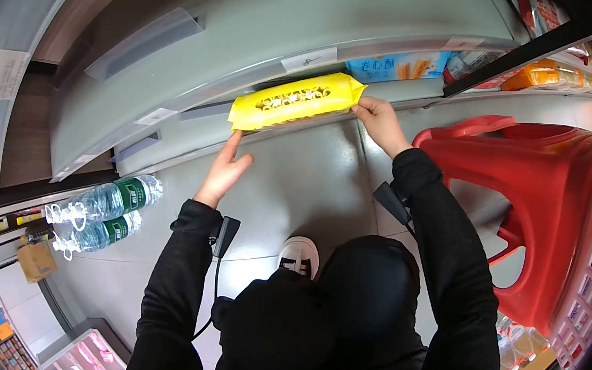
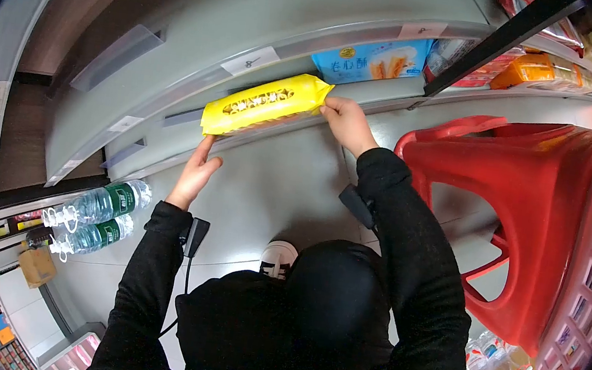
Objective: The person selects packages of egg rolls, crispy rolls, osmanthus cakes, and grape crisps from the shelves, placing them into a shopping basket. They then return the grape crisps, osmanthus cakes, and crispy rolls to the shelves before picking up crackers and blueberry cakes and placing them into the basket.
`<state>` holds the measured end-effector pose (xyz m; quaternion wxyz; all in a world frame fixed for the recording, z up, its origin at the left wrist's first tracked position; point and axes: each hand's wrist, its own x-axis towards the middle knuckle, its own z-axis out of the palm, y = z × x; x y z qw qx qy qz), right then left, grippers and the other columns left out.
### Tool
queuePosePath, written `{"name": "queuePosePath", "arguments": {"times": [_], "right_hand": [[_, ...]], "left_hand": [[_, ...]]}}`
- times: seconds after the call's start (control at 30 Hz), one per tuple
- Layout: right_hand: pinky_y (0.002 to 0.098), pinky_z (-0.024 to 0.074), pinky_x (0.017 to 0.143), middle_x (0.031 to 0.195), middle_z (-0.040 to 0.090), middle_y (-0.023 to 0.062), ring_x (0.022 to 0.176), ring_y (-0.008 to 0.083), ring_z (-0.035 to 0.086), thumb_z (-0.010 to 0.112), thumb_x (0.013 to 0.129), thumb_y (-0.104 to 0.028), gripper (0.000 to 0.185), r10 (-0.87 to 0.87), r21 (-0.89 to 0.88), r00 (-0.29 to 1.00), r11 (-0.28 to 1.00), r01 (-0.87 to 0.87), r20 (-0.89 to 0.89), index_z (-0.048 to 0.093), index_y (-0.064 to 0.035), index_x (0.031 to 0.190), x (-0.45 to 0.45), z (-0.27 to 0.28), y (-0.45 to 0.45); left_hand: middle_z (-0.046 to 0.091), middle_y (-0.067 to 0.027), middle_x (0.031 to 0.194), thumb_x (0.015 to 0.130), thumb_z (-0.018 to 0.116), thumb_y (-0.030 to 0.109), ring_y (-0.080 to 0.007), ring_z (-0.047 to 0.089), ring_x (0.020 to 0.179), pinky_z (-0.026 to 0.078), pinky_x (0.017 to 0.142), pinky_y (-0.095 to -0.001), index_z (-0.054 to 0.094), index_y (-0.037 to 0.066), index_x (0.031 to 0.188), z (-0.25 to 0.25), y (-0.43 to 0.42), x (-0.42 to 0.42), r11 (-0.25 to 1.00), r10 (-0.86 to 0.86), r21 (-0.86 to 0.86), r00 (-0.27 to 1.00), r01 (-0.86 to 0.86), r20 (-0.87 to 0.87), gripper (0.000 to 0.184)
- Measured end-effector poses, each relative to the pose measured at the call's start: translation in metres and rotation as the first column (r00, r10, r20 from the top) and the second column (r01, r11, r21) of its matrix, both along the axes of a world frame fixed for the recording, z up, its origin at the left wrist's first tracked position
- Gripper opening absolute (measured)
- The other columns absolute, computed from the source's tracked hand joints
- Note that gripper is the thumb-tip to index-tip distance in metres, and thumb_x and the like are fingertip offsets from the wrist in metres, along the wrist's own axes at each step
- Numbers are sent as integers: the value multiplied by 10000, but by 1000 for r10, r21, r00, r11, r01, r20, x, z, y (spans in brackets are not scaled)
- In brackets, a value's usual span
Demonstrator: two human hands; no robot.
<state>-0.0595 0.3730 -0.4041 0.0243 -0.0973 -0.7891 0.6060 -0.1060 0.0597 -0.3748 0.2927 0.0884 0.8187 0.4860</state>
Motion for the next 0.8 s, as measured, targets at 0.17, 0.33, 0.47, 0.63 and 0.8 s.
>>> {"name": "queuePosePath", "arguments": {"times": [0.17,0.33,0.47,0.63,0.8], "right_hand": [[295,419,686,804,574,181,710,224,540,529,769,-92,260,26,-34,999,999,-24,46,527,56,984,3,9,6],[322,444,746,921,577,208,828,284,575,561,731,-120,328,-11,171,993,985,-9,114,535,43,1015,38,60,10],[312,438,776,952,589,162,891,232,567,570,756,-128,304,137,-104,945,988,-111,297,542,25,1018,81,133,-12],[296,452,726,888,601,136,824,199,577,567,770,-121,285,137,-257,933,965,-50,333,536,30,1010,148,247,-53],[319,457,686,877,588,144,783,226,577,558,770,-134,272,176,-241,940,965,-106,293,540,14,997,223,382,-80]], "left_hand": [[247,-207,1347,737,510,176,-251,201,1273,175,1017,-287,230,-48,1294,8,2,1,995,-65,-78,996,60,-58,662],[352,-206,1286,745,503,156,-243,343,1197,275,968,-287,278,-43,1276,53,-3,14,959,-157,-253,982,125,-109,610],[528,-147,1082,783,478,79,-155,515,949,408,797,-249,414,-14,1189,105,-9,33,954,-279,-75,952,289,125,422],[551,-135,1027,794,458,39,-175,528,955,415,802,-255,439,-16,1147,197,13,72,952,-303,34,913,306,272,357],[561,-113,1003,805,471,37,-167,531,950,414,810,-266,469,-6,1109,323,39,132,939,-331,183,910,291,251,307]]}}
